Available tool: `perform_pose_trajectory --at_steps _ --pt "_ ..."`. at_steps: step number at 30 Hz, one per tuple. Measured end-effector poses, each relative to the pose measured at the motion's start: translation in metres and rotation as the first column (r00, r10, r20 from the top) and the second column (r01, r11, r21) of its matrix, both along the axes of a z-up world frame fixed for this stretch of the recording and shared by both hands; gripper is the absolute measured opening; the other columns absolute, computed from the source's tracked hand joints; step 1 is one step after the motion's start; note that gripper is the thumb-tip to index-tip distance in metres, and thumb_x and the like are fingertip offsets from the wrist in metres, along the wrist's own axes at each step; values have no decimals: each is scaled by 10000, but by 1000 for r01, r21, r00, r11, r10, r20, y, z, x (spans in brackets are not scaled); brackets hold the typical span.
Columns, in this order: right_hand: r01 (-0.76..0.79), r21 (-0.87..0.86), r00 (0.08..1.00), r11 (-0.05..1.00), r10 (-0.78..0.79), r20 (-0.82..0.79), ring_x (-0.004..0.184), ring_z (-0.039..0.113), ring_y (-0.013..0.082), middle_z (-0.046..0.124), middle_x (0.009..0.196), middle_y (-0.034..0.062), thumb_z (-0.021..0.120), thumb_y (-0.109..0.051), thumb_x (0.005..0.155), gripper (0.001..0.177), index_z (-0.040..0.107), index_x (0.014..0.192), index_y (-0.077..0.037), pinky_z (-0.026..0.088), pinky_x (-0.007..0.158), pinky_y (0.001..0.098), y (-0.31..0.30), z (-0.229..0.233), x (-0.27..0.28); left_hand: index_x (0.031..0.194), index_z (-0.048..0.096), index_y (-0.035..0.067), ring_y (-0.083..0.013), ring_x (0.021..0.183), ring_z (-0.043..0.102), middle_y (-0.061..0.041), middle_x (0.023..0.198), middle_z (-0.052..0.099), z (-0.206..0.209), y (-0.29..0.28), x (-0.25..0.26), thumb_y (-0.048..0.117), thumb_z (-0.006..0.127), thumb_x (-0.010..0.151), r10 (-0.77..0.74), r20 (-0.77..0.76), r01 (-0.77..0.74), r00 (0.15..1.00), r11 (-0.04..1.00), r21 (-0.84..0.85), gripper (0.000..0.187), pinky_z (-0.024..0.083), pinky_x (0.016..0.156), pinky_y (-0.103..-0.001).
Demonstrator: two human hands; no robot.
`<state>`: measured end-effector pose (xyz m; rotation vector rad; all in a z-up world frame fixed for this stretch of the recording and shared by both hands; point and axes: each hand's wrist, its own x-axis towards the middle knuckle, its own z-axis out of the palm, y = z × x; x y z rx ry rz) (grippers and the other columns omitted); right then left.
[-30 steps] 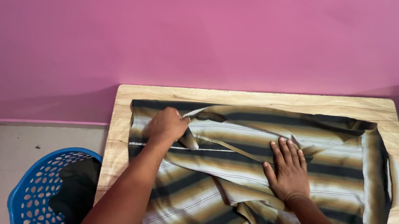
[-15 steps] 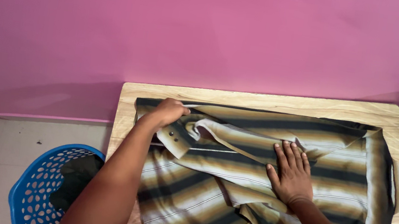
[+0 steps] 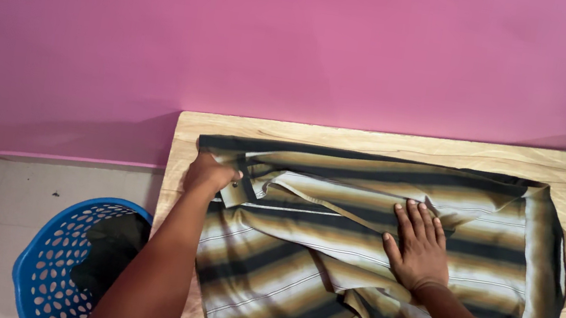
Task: The person takes a striped shirt from a basket, spreads it out on a table, and folds it.
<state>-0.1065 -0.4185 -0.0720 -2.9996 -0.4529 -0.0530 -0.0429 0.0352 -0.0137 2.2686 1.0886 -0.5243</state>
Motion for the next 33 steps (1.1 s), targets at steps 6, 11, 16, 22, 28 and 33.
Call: perform_pose_trajectory --at_steps 6,11,16,22,28,33 --pt "-11 28 1000 1000 10 11 1563 176 257 259 1674 104 267 -583 1004 709 284 1603 -203 86 1267 444 1 2 -2 1348 567 0 -306 1177 679 -204 1269 697 -38 -8 3 367 810 888 336 490 -99 805 889 -447 637 520 986 -403" --pt "-5 6 1000 1000 5 2 1558 173 254 255 1671 102 265 -585 998 708 287 1599 -212 81 1262 444 1 0 0 1298 601 9 -324 1110 672 -195 1265 681 -32 -9 -7 281 768 882 187 325 -96 927 956 -277 523 559 886 -444" --pt "6 2 1000 1000 -6 -14 1560 172 259 253 1670 100 273 -590 997 714 284 1604 -214 82 1264 444 1 -1 0 1259 630 20 -271 1054 689 -167 1196 718 -45 5 -9 216 781 808 224 494 -106 840 961 -255 515 525 906 -385" --pt "-7 38 1000 999 7 14 1556 182 257 259 1670 103 291 -582 987 719 288 1604 -213 85 1262 450 -1 -1 0 1271 663 31 -261 1099 724 -157 1186 757 -34 -2 -11 209 782 822 281 518 -130 808 943 -308 497 534 948 -351" --pt "-2 47 1000 999 1 22 1555 189 251 258 1671 94 307 -586 977 722 295 1599 -220 82 1265 450 -2 -3 1 1225 577 93 -379 1183 542 -164 1165 604 -4 -35 -38 208 876 675 -188 555 -102 811 887 450 637 375 1011 -525" --pt "16 47 1000 999 -15 -9 1554 197 250 251 1682 82 324 -593 969 730 291 1601 -229 82 1267 438 -1 -1 -1 1223 638 152 -316 1225 555 -113 1206 610 -3 -80 -52 207 727 906 -507 621 398 598 860 319 333 398 1062 -499"
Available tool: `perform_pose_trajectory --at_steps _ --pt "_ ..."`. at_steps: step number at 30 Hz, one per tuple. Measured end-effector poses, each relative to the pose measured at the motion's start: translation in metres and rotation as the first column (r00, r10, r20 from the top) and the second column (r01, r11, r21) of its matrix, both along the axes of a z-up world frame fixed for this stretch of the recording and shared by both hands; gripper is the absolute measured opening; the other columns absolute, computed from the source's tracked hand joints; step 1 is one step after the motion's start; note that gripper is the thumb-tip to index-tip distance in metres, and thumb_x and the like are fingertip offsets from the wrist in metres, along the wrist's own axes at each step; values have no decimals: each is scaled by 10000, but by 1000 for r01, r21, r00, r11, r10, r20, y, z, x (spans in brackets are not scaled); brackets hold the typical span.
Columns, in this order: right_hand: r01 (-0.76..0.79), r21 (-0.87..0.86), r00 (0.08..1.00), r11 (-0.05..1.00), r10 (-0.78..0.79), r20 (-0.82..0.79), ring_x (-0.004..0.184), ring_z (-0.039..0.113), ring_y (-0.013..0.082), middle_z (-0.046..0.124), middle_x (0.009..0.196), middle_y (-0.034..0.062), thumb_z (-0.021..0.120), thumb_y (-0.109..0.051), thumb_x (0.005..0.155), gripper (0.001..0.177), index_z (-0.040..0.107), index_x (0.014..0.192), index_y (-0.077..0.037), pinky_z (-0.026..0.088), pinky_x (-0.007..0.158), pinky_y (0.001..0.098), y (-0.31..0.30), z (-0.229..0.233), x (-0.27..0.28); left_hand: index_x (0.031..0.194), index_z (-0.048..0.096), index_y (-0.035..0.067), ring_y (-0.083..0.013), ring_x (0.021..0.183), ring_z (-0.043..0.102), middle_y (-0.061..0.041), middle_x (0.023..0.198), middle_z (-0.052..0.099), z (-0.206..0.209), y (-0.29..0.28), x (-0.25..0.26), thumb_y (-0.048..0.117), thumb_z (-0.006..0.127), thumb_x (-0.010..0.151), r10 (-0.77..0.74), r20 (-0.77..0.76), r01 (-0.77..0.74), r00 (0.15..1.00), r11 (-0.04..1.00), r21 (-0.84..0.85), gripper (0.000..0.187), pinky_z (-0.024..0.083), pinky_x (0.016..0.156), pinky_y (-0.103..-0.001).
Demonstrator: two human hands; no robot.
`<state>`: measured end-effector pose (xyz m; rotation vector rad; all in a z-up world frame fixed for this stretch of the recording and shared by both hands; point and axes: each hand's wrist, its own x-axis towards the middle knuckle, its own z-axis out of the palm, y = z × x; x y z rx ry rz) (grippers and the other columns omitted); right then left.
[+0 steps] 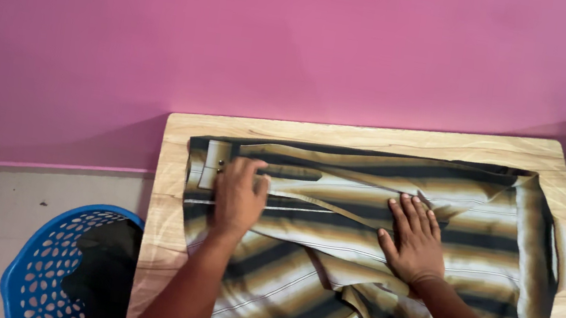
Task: The person takes a striped shirt from a basket, spreads it out on a table, and folds it.
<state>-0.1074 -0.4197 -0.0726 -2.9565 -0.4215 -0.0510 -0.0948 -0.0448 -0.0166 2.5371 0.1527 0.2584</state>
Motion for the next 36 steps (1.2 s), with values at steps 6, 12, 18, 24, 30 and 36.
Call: perform_pose_trajectory --at_steps 6,12,18,24,30,36 --pt "-2 212 985 977 -35 169 1523 330 269 454 1575 98 514 -506 930 640 503 1463 -151 147 1253 495 3 13 -8 1158 706 133 -332 1259 524 -107 1348 596 -14 -26 -8 207 734 781 -68 -23 69 997 995 72 386 381 1070 -504" --pt "106 240 956 965 -166 243 1378 494 261 614 1360 87 591 -408 907 437 656 1243 -136 224 1210 520 2 18 -11 1084 708 134 -305 1199 549 -84 1236 625 3 -57 -17 233 742 819 -8 33 2 999 987 163 285 373 1067 -508" --pt "115 428 974 897 -186 127 1230 554 360 643 1243 116 656 -328 901 385 667 1209 -96 367 1051 508 -6 22 -5 1224 706 160 -276 1180 564 -66 1195 631 1 -132 -21 159 675 902 -450 -16 449 893 885 126 324 401 1035 -466" --pt "404 434 872 805 -482 82 971 649 356 605 1118 154 689 -229 930 360 633 1278 -155 509 857 484 -64 48 50 1278 683 111 -295 1173 535 -111 1237 615 -1 -210 -17 214 736 844 -595 -45 596 802 795 110 449 395 976 -457" --pt "553 320 832 770 -532 -157 991 629 384 596 1125 157 683 -398 932 482 586 1360 -198 512 830 507 -144 39 98 1233 697 115 -287 1143 541 -73 1146 621 -10 -258 -11 221 731 864 -584 -156 599 796 798 71 386 406 951 -445" --pt "456 430 880 779 -321 -350 958 694 300 617 1120 161 686 -397 965 353 686 1101 -71 547 881 416 -201 18 128 1035 708 130 -273 1117 570 -56 1080 624 -19 -263 -15 199 671 981 -541 -175 567 823 800 195 95 417 958 -431"
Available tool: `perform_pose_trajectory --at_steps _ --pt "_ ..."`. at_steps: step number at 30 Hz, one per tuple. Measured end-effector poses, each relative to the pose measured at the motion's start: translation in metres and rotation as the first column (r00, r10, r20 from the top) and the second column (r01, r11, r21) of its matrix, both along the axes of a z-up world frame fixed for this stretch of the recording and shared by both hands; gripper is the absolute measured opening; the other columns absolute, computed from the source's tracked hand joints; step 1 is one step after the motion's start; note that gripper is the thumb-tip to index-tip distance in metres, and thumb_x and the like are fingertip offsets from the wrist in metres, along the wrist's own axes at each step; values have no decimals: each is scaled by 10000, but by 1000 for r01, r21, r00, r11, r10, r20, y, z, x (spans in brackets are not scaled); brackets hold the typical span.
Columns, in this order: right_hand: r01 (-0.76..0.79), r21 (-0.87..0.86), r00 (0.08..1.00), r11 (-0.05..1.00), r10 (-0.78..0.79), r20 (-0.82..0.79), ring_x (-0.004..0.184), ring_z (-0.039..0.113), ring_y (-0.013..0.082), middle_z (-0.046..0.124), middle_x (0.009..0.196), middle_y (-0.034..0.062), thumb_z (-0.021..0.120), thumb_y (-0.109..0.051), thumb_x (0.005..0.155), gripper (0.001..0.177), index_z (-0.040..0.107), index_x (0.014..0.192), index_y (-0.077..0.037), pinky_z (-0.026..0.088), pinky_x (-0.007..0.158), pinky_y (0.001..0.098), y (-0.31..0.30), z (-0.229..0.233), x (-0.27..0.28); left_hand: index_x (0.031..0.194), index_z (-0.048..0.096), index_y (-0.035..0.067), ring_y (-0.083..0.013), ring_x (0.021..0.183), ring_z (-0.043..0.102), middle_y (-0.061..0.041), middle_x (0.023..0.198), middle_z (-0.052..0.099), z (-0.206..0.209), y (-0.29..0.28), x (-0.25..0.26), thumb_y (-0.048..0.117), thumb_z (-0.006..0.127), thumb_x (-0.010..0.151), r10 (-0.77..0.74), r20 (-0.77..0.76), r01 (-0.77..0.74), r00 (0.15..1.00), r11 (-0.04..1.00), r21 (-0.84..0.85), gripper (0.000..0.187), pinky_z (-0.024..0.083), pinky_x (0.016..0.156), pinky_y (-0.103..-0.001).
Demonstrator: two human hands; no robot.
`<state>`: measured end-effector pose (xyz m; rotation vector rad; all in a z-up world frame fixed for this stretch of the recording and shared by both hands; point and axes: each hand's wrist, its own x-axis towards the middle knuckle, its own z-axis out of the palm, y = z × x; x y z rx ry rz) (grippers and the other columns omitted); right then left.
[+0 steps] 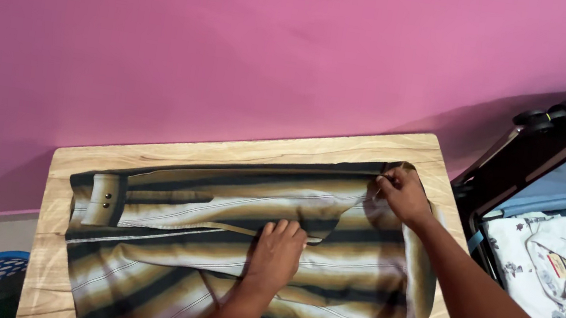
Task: The person takes a striped shirt from a basket, spreads it out on a table, and folds it.
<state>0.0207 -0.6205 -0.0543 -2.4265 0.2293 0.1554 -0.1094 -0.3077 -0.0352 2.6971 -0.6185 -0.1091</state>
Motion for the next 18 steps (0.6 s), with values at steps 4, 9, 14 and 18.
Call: perform_pose_trajectory --at_steps 4,9,14,18 --pt "-32 229 983 973 72 -170 864 749 187 643 1030 124 700 -340 963 342 663 990 -1 561 865 338 -8 2 6 1129 708 86 -288 1044 569 -81 1063 623 9 -6 -1 232 705 878 48 106 -35 993 992 -120 290 412 896 -451" --pt "-73 253 994 965 92 -62 848 715 234 724 919 162 689 -259 987 253 651 1024 -11 567 814 384 -6 -15 11 1031 712 104 -291 1064 566 -83 1047 617 4 -27 5 276 695 914 46 27 -46 999 999 -16 208 408 907 -459" --pt "-71 152 993 986 55 108 928 687 233 704 1043 101 708 -210 927 401 547 1260 -55 546 790 397 2 -1 15 1020 705 118 -271 1061 575 -68 1043 622 -2 -27 -1 252 644 1002 69 81 -69 994 998 -5 148 415 914 -441" --pt "74 112 991 991 -86 101 943 661 292 674 1043 167 801 -232 869 761 361 1477 -105 534 851 420 11 8 14 1049 697 70 -301 1007 568 -97 1029 629 2 -25 -4 303 695 881 180 108 -169 978 980 -105 287 404 843 -467"
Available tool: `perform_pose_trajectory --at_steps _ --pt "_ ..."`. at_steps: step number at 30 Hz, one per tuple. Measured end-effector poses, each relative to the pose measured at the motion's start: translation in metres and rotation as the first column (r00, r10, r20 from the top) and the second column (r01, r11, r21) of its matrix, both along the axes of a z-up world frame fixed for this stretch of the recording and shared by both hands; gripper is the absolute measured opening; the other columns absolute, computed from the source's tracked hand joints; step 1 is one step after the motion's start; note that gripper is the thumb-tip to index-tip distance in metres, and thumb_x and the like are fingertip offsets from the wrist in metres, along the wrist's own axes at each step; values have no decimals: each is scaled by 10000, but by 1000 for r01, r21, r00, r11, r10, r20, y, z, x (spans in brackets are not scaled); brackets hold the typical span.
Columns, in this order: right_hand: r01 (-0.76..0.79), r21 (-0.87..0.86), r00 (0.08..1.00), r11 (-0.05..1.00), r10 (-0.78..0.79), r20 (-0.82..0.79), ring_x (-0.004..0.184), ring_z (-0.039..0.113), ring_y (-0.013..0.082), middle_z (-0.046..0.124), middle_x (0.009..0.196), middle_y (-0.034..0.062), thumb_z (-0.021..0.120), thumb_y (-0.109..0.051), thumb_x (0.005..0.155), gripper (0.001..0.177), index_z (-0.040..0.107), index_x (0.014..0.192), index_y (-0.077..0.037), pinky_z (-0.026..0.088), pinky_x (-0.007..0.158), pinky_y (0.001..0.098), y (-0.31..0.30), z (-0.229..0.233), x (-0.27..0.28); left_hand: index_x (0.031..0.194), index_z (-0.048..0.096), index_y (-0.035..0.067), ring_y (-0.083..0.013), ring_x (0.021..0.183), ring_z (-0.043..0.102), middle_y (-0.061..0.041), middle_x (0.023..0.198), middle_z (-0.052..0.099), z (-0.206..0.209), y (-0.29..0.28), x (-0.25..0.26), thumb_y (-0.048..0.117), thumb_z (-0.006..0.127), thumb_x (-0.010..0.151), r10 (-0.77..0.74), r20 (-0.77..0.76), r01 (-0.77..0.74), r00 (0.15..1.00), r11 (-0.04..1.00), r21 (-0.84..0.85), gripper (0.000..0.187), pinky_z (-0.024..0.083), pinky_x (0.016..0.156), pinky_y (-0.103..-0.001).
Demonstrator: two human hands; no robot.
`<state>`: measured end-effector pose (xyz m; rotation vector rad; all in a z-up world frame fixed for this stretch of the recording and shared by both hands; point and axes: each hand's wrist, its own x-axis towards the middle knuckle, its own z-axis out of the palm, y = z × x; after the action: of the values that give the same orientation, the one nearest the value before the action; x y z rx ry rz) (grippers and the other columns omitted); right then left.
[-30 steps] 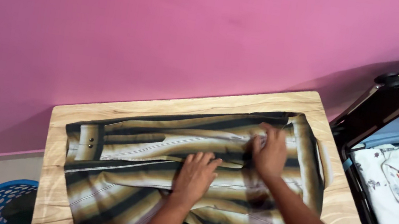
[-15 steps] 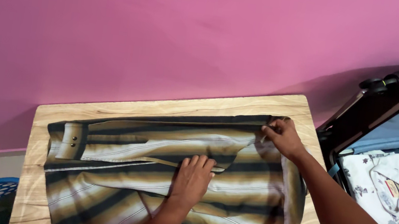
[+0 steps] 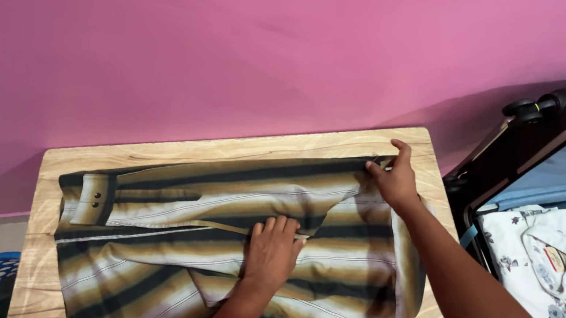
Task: The person takes a striped shirt from a basket, spreads it out on a table, and folds it.
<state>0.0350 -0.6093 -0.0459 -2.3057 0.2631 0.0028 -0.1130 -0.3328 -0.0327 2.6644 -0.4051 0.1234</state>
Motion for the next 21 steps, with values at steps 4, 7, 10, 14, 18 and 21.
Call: perform_pose_trajectory --at_steps 4,7,10,14,18,21 --pt "127 100 989 987 -119 -83 920 647 268 641 1016 146 887 -199 767 1068 136 1520 -96 529 867 398 5 -17 -12 1013 699 98 -303 1037 567 -88 1022 631 -3 -3 3 305 693 880 24 -127 -17 992 999 49 246 403 877 -467" --pt "294 311 952 904 -246 -184 832 669 237 625 996 115 779 -128 836 881 245 1537 -101 602 731 403 10 -35 -21 979 701 121 -281 1058 579 -55 1025 649 -8 -1 7 243 643 957 -35 -135 52 990 991 120 137 410 924 -456" --pt "251 252 968 934 -244 -63 849 666 199 653 1010 118 777 -106 900 806 270 1527 -98 577 731 351 5 -46 -25 963 685 116 -276 1022 590 -64 990 648 0 2 6 216 625 976 -69 -65 75 996 991 107 117 420 905 -461" --pt "185 643 974 743 -224 -23 790 660 196 652 979 124 631 -73 944 745 206 1556 -95 569 681 345 -2 -42 -24 916 627 86 -297 953 571 -99 915 603 25 17 -5 195 628 953 -263 68 264 962 965 -1 114 420 861 -456" --pt "110 238 994 965 -108 -18 904 679 294 644 1035 158 602 -25 908 779 258 1588 -188 564 802 415 -5 -14 -39 877 619 85 -299 960 575 -98 902 601 33 25 -6 199 661 860 -332 -90 325 939 942 -83 123 422 885 -452" --pt "-33 -186 999 982 37 21 1049 653 357 576 1204 182 681 -60 861 768 373 1528 -285 549 890 460 6 21 -50 854 622 94 -297 953 584 -99 881 609 31 25 -6 216 669 819 -332 -87 326 939 942 -79 135 416 879 -460"
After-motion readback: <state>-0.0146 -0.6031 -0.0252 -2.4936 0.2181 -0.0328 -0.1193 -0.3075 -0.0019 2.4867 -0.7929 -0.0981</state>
